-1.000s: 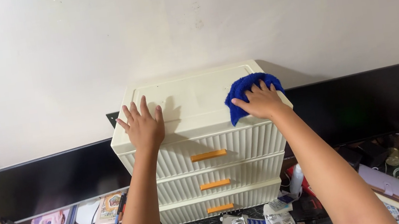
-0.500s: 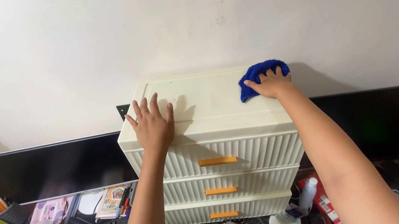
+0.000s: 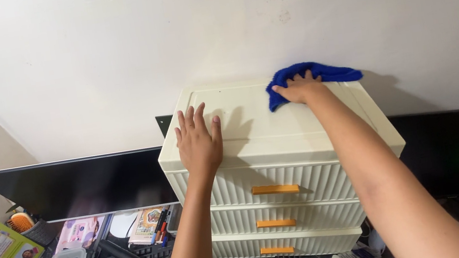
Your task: Wiping down the top of a plastic three-drawer storage unit with a blue cloth and then organizing small items into an organizer bin on a desk.
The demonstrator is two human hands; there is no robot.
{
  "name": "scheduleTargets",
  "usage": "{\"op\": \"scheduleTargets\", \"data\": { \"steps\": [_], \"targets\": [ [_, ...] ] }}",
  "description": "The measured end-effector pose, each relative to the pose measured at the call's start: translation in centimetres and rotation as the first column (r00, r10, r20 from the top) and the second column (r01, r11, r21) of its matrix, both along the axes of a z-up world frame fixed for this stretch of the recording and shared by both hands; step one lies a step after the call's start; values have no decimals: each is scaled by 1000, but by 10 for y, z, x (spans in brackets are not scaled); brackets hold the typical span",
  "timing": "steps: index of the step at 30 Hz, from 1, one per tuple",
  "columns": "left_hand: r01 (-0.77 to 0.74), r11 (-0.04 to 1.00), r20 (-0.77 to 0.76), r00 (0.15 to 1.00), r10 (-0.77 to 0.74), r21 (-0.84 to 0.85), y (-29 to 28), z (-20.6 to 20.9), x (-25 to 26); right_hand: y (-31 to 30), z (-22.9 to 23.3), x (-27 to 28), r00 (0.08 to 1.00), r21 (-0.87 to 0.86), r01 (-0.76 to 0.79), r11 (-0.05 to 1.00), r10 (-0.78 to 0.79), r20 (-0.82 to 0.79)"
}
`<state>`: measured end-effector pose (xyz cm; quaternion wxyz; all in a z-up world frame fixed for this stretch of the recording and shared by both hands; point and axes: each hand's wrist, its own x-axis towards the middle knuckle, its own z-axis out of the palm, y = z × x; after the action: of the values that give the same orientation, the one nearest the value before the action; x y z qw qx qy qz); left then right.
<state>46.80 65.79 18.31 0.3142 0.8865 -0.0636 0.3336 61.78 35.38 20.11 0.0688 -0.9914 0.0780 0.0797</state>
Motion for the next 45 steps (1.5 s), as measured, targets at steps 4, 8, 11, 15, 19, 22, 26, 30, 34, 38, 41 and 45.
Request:
{"op": "scheduleTargets", "data": {
  "steps": [4,8,11,15,19,22,26,30,34,38,41,45],
  "targets": [
    [160,961,-73,981,-181,-226,27,2,13,55,5,-1,999,12,-52,999,52,-2],
    [139,959,28,990,-136,-248,65,-5,24,99,7,7,993,20,-116,993,116,3],
    [16,987,-73,997,-28,-161,70,-1,29,125,6,15,990,23,-140,990,140,-8],
    [106,924,-191,964,-186,-366,94,-19,62,154,3,30,983,21,-180,983,181,-17],
    [203,630,-110,900,-421,-750,120,-25,67,184,5,38,983,26,-183,983,184,-18],
    [150,716,-79,958,-276,-682,112,-28,64,209,8,41,982,19,-185,983,186,-30],
    [56,807,-126,979,-159,-588,97,-3,40,249,6,48,962,33,-272,962,273,-15],
    [39,850,-177,972,-154,-526,84,20,15,261,-6,41,940,30,-342,939,342,9],
    [82,888,-74,989,-129,-453,86,1,29,266,-11,17,931,28,-363,931,362,32],
    [106,897,-46,989,-139,-429,84,5,25,273,-2,-26,918,-19,-394,919,394,33],
    [83,934,-98,987,-124,-347,78,8,18,273,2,-69,898,-60,-437,897,439,19],
    [110,988,-213,968,-131,-108,74,8,12,266,6,-126,818,-166,-556,814,572,62]
  ]
}}
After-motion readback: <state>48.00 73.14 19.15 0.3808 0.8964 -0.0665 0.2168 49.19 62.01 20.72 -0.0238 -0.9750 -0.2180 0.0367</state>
